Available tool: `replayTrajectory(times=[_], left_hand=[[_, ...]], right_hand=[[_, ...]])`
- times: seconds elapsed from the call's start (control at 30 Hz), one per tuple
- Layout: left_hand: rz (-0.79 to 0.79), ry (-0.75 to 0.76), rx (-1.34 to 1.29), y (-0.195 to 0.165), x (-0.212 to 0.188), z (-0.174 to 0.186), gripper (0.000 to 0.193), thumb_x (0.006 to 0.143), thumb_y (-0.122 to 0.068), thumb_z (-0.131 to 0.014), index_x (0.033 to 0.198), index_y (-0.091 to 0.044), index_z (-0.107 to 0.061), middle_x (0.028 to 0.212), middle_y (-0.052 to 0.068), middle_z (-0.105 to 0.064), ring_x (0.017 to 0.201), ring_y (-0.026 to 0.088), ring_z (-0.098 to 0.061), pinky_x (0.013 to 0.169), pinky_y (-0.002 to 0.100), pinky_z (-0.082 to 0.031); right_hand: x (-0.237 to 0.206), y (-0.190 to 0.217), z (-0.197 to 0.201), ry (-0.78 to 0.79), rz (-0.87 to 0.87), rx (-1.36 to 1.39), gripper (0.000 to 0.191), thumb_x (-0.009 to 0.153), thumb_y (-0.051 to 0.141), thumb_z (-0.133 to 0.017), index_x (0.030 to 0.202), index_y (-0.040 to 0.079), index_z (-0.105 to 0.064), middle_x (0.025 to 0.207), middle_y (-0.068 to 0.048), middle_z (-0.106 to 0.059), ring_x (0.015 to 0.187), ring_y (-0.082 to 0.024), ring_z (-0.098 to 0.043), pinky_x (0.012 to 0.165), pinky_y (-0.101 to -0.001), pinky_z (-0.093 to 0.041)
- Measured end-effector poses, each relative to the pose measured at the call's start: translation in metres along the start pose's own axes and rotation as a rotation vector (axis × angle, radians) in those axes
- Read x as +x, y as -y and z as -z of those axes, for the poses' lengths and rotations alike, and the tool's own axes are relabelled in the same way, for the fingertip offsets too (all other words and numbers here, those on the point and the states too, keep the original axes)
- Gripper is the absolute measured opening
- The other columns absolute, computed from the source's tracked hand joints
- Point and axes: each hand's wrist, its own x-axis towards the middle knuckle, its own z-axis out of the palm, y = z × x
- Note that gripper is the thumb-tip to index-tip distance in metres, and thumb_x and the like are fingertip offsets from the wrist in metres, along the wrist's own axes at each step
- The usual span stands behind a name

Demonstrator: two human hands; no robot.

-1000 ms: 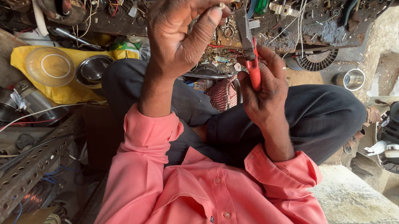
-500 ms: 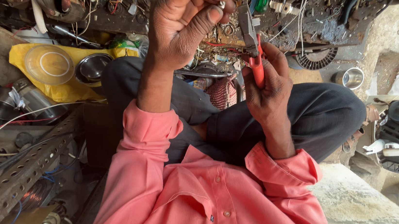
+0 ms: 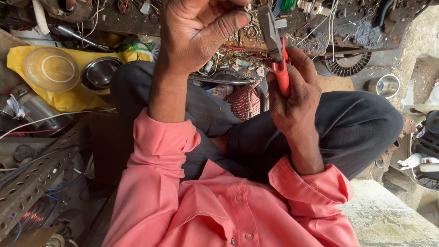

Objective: The person sits on the ground at a cluttered repair workbench and uses red-handled pliers to work on small wires and electrical components, holding parts in one hand while cutting or gripping with the pliers, occasionally reaching to the bench to pick up or set down parts.

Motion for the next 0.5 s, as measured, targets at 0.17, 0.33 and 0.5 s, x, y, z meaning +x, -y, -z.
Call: replayTrajectory(times=[0.17, 0.33, 0.5], left_hand=[[-0.008, -0.001, 0.288, -0.01, -0.002, 0.001, 0.014, 0.109, 0.008, -0.073, 0.119, -0.003, -0.073, 0.111, 0.002, -0.067, 0.095, 0.008, -0.067, 0.085, 0.021, -0.056], [-0.114, 0.053, 0.478, -0.018, 0.002, 0.006, 0.016, 0.108, 0.007, -0.073, 0.119, -0.004, -0.07, 0.112, 0.005, -0.07, 0.097, 0.013, -0.07, 0.086, 0.024, -0.059], [-0.166, 0.128, 0.58, -0.028, 0.008, 0.008, 0.016, 0.106, 0.009, -0.074, 0.113, -0.003, -0.067, 0.107, 0.007, -0.067, 0.093, 0.017, -0.069, 0.082, 0.027, -0.057]], right_hand=[[-0.001, 0.0, -0.002, 0.019, -0.016, 0.013, 0.026, 0.102, 0.005, -0.071, 0.128, 0.004, -0.07, 0.14, -0.019, -0.06, 0.126, -0.034, -0.068, 0.106, -0.0385, -0.054], [-0.002, 0.0, -0.001, 0.035, 0.007, -0.016, 0.026, 0.102, 0.006, -0.072, 0.128, 0.004, -0.068, 0.139, -0.02, -0.06, 0.125, -0.036, -0.068, 0.105, -0.0397, -0.055], [-0.001, -0.003, -0.003, 0.043, 0.005, -0.052, 0.023, 0.101, 0.007, -0.074, 0.123, 0.004, -0.069, 0.136, -0.021, -0.06, 0.121, -0.036, -0.068, 0.1, -0.0403, -0.057]])
